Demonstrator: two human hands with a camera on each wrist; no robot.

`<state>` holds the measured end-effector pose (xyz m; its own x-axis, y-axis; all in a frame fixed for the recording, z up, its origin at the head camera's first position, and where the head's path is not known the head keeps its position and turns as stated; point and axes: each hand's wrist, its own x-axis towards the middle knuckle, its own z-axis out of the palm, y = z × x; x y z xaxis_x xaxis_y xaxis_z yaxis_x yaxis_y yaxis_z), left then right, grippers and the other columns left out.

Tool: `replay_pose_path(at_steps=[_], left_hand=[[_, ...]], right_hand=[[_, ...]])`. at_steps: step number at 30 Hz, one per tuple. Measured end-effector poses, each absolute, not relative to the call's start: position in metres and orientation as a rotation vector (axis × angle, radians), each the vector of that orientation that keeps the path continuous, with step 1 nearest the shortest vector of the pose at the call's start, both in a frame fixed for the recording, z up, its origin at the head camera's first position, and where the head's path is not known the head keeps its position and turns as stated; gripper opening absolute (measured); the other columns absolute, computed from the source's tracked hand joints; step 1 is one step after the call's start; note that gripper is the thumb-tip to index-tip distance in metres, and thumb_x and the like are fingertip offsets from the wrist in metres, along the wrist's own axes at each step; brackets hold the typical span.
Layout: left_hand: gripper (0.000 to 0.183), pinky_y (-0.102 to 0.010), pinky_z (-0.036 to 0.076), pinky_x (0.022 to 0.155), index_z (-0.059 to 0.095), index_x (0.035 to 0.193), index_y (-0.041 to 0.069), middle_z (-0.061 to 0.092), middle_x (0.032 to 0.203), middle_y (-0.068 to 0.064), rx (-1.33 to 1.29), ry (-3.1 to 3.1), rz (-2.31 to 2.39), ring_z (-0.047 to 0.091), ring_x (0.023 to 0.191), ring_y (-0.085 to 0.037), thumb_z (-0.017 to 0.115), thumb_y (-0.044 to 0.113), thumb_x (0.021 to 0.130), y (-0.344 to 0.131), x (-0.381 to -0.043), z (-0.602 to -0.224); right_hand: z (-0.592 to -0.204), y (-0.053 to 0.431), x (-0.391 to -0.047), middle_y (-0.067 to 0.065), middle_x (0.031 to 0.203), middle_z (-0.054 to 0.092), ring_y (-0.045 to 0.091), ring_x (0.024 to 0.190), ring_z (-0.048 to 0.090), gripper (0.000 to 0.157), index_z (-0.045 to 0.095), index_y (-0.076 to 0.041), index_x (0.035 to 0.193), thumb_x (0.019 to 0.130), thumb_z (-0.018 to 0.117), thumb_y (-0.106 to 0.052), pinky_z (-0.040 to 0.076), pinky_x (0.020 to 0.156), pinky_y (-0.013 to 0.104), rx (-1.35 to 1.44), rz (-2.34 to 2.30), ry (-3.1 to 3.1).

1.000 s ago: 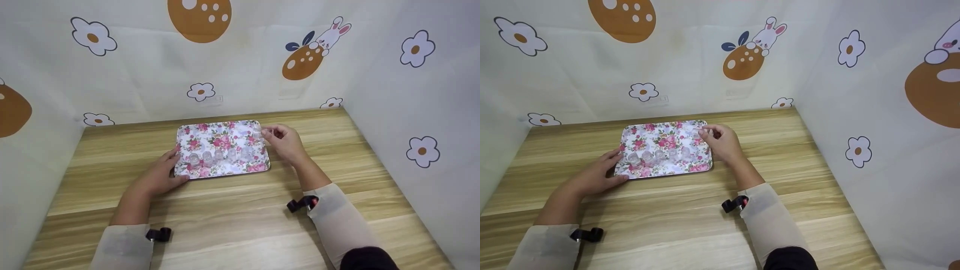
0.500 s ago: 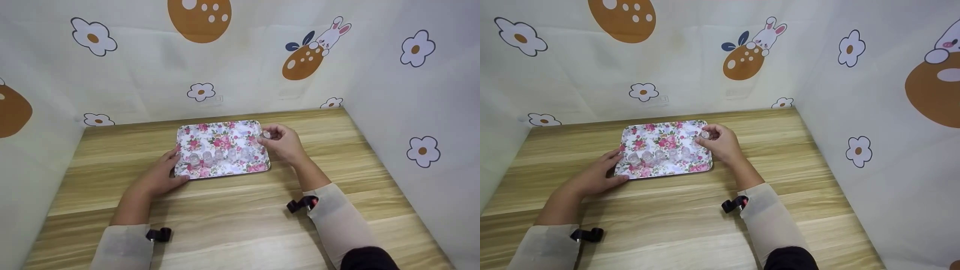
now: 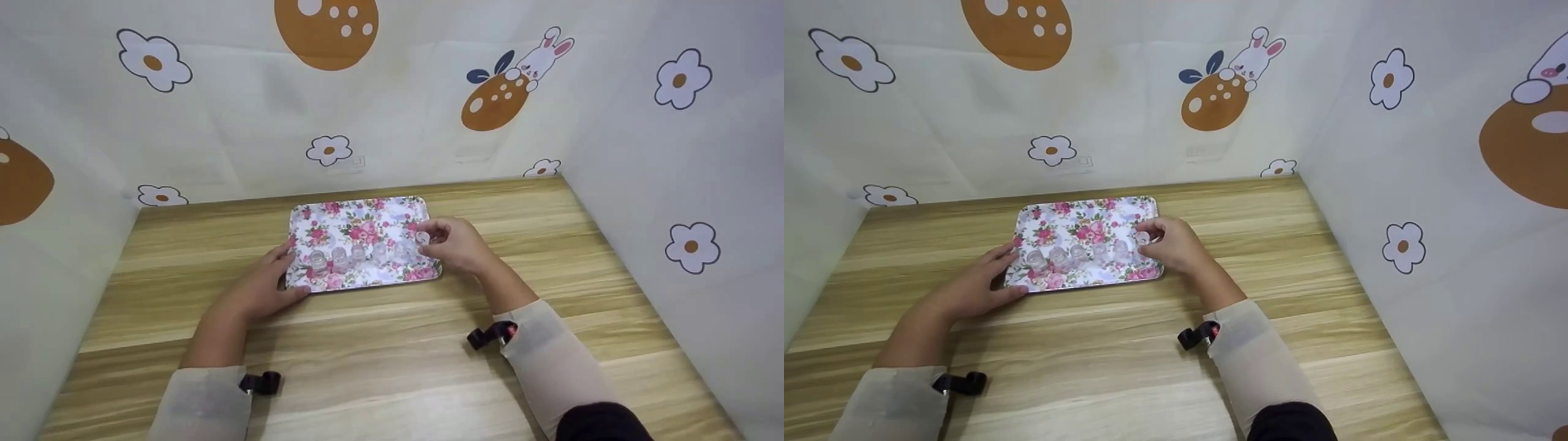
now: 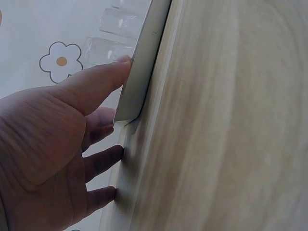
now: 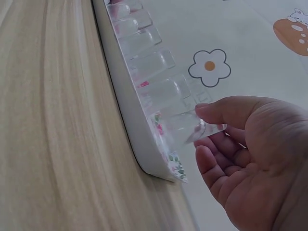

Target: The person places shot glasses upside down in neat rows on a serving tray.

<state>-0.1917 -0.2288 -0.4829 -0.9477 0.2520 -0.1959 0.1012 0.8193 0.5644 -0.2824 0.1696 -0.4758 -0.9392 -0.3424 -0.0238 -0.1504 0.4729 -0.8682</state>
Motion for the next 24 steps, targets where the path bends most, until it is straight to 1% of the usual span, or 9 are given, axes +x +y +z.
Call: replay_pose_path(at_steps=[4, 9, 16, 24], left_hand=[[0.09, -0.066, 0.019, 0.134, 0.029, 0.168, 0.004, 0.01, 0.183, -0.011, 0.272, 2.749, 0.807, 0.013, 0.166, -0.048, 0.071, 0.048, 0.102, -0.2278, -0.1922, -0.4824], [0.09, -0.066, 0.018, 0.134, 0.028, 0.169, 0.005, 0.009, 0.183, -0.01, 0.257, 2.742, 0.789, 0.012, 0.166, -0.047, 0.07, 0.048, 0.102, -0.2264, -0.1929, -0.4807], [0.092, -0.065, 0.02, 0.134, 0.028, 0.168, 0.001, 0.011, 0.182, -0.014, 0.295, 2.733, 0.836, 0.015, 0.166, -0.048, 0.072, 0.047, 0.102, -0.2274, -0.1943, -0.4813], [0.091, -0.066, 0.019, 0.134, 0.028, 0.168, 0.002, 0.01, 0.182, -0.013, 0.271, 2.725, 0.828, 0.014, 0.166, -0.049, 0.071, 0.047, 0.102, -0.2288, -0.1935, -0.4817]], right_hand=[[-0.4781, 0.168, -0.2824, 0.009, 0.112, 0.075, 0.019, 0.099, 0.069, 0.043, 0.077, -0.009, 0.128, 0.086, 0.084, -0.006, 0.062, 0.093, 0.033, -0.428, -1.389, 2.542], [-0.479, 0.1668, -0.2808, 0.009, 0.114, 0.075, 0.021, 0.103, 0.07, 0.041, 0.077, -0.011, 0.124, 0.085, 0.086, -0.008, 0.062, 0.098, 0.036, -0.421, -1.336, 2.557], [-0.4795, 0.1659, -0.279, 0.013, 0.112, 0.074, 0.021, 0.099, 0.071, 0.041, 0.075, -0.005, 0.126, 0.086, 0.084, -0.006, 0.063, 0.093, 0.034, -0.502, -1.332, 2.584], [-0.4802, 0.1641, -0.2777, 0.008, 0.107, 0.072, 0.019, 0.095, 0.066, 0.043, 0.077, -0.011, 0.128, 0.086, 0.084, -0.008, 0.06, 0.088, 0.031, -0.503, -1.272, 2.623]])
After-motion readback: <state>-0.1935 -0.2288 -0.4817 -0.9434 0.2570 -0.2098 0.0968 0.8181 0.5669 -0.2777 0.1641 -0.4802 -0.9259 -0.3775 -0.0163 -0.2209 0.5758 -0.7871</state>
